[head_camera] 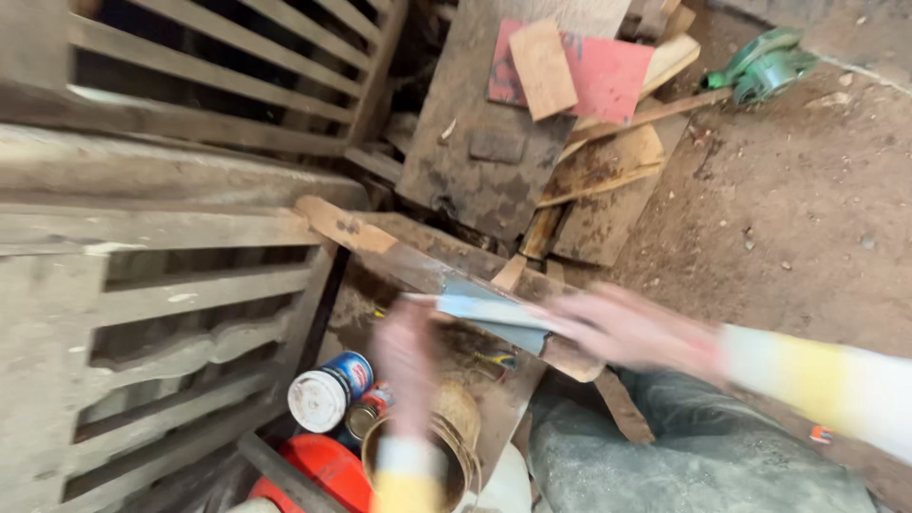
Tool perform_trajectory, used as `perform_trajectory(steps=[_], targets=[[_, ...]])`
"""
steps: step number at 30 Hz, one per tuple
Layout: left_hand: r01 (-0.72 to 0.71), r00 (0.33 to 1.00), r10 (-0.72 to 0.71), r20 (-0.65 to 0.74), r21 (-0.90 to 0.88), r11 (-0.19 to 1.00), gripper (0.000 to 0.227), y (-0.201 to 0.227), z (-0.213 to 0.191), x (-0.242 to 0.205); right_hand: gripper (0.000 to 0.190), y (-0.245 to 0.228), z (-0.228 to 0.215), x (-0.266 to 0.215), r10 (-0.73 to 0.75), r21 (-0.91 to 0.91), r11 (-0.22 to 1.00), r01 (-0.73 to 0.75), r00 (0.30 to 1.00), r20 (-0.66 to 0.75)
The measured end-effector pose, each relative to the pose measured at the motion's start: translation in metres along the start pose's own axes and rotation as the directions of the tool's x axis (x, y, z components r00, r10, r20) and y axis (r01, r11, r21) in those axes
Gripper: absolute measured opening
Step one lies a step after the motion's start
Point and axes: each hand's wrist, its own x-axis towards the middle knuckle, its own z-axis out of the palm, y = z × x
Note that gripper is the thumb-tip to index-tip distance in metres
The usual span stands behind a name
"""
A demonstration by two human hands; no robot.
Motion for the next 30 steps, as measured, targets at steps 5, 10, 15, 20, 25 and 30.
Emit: perform_trajectory(steps=[5, 10, 15, 20, 25, 30], targets=[[-0.429, 0.897, 0.442, 0.010, 0.261, 0.865, 0.017, -0.024, -0.048, 0.036, 0.042, -0.070, -0.030, 0.035, -0.310, 0.036, 0.947, 0.320, 0.936, -0.167], [-0.513, 0.854, 0.505, 0.128, 0.370, 0.774, 0.063, 0.008, 0.071, -0.096, 0.052, 0.067, 0.019, -0.114, -0.011, -0.051, 0.999, 0.005, 0.993, -0.120], [-0.298, 0.954, 0.297, 0.040, 0.234, 0.925, 0.041, 0.034, 0.063, -0.097, 0.046, 0.077, 0.024, -0.082, -0.024, -0.019, 1.000, 0.021, 0.992, -0.124], [-0.290, 0.952, 0.303, -0.035, 0.207, 0.934, 0.022, -0.022, -0.041, 0.045, 0.040, -0.054, -0.020, 0.048, -0.356, 0.031, 0.928, 0.372, 0.907, -0.226], [-0.359, 0.931, 0.364, 0.015, 0.202, 0.911, 0.027, -0.009, -0.011, 0.002, 0.047, -0.016, -0.007, -0.005, -0.109, -0.013, 0.994, 0.108, 0.989, -0.095], [-0.440, 0.891, 0.453, 0.001, 0.240, 0.865, 0.053, 0.057, 0.074, -0.104, 0.047, 0.093, 0.021, -0.130, 0.019, -0.015, 1.000, -0.021, 0.994, -0.112]])
